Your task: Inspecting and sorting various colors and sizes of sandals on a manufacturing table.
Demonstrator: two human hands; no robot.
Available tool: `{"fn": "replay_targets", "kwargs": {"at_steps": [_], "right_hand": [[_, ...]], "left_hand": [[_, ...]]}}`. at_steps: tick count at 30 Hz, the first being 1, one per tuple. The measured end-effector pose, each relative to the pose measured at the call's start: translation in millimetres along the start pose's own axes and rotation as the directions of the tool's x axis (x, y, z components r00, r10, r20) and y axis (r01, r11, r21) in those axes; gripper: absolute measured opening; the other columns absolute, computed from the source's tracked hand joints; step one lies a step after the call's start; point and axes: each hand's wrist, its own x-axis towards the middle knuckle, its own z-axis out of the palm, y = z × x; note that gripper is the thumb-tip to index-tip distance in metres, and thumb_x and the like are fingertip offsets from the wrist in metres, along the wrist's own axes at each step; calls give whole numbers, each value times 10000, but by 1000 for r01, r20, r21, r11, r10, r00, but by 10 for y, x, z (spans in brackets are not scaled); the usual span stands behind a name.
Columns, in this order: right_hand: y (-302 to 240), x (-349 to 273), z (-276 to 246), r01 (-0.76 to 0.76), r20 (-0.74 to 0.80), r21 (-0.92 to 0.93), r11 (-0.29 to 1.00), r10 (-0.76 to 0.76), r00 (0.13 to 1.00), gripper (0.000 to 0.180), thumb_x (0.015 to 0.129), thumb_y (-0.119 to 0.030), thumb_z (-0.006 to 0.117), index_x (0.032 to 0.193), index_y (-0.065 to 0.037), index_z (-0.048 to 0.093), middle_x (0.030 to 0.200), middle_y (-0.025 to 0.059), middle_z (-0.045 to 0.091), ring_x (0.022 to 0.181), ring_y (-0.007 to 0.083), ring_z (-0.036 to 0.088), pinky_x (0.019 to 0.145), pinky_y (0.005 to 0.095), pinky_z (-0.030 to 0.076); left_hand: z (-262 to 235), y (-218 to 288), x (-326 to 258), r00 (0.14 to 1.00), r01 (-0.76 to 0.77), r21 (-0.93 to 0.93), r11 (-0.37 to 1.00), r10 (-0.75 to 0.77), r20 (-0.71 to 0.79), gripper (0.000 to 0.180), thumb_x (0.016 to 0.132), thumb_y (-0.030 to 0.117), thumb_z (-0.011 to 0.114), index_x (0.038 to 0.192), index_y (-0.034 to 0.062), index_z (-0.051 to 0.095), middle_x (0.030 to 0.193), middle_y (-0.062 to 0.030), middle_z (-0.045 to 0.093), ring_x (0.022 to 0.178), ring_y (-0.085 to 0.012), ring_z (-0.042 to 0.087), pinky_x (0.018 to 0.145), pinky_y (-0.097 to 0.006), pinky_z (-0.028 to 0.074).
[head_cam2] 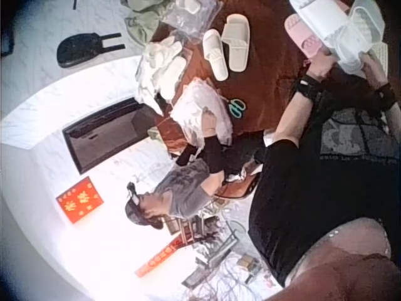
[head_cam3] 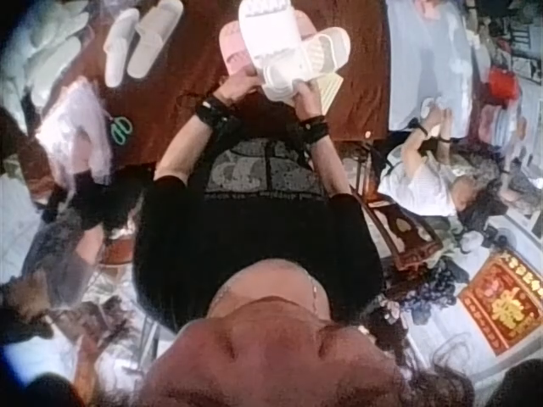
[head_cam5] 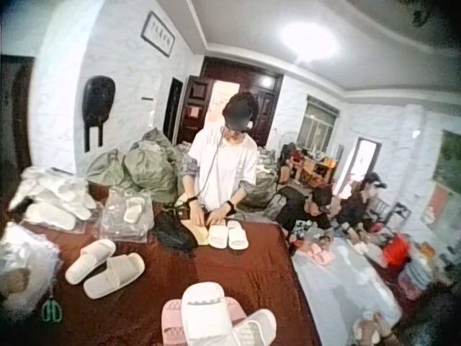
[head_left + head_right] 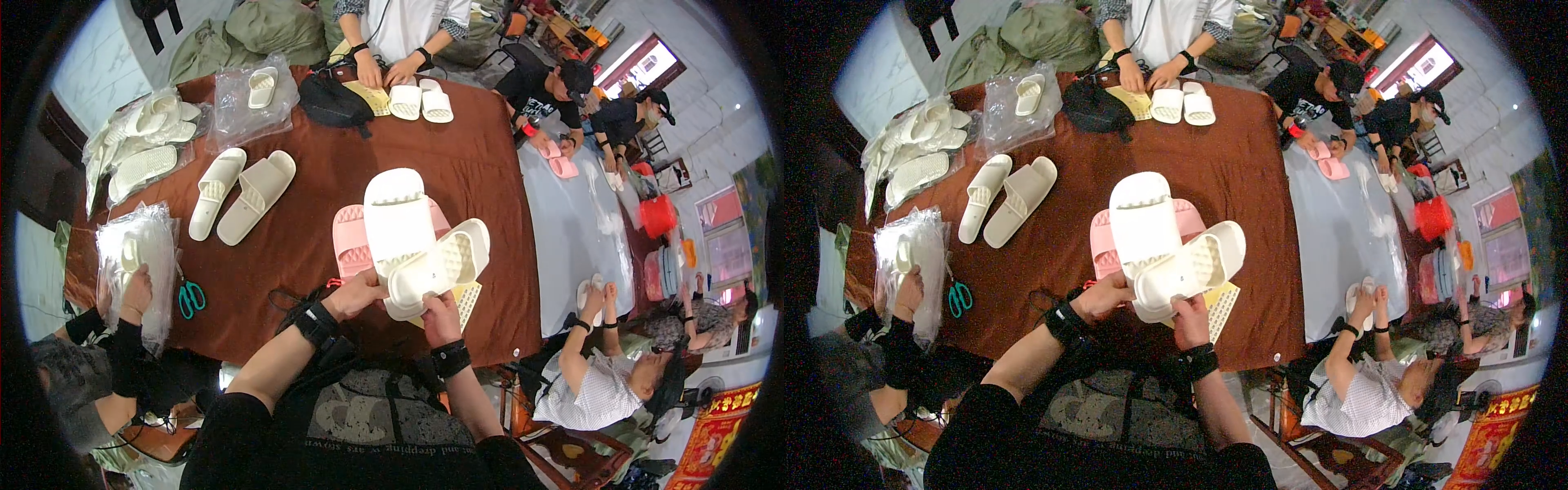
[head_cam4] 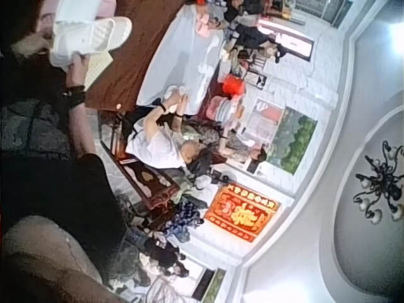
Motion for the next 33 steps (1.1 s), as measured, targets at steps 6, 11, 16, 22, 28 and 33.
{"fn": "replay_targets", "kwargs": {"at_steps": [6,11,16,22,28,33], "right_hand": [[-136,37,74,181,-162,-137,974,-203,966,332,759,-25,583,1085,-13,520,950,38,586,794,117,545,640,245,433],[-179,93,87,232,-120,-61,971,-238,964,251,751,-59,622,996,-28,578,868,11,596,715,103,535,610,236,418],[-161,28,376,48,-17,36,998,-48,999,160,811,-92,613,960,-45,577,821,19,599,649,100,526,558,250,424],[-193,22,538,-222,94,84,971,214,972,163,893,-214,557,912,-53,569,722,48,590,556,106,515,458,233,398],[-470,-265,714,-149,224,-476,867,283,933,223,885,-225,524,819,-15,559,679,57,573,505,98,494,420,228,384],[-475,-27,103,283,54,-490,825,-296,954,141,855,-135,555,878,4,563,749,49,582,621,94,537,536,213,433]], "left_hand": [[-37,138,-32,996,81,-151,985,-87,-33,359,868,102,564,1199,-23,501,1104,-76,593,968,-151,575,815,-274,475],[162,86,2,986,-123,-107,987,109,-129,297,886,121,559,1150,-13,530,1036,-61,611,893,-122,571,771,-265,474],[276,108,38,976,-155,37,987,159,-151,315,875,87,562,1165,-23,509,1070,-71,600,943,-142,570,831,-287,472],[205,150,-18,993,-42,-229,972,15,-121,293,871,70,545,1149,-12,500,1000,-85,598,813,-176,599,733,-298,507],[72,305,-121,989,-107,-504,857,42,-140,325,872,59,539,1189,21,475,976,-75,598,784,-195,602,698,-314,516],[-90,239,-84,969,-200,-520,830,89,-230,375,863,50,561,1220,2,456,1084,-93,586,952,-203,589,847,-358,494]]}}
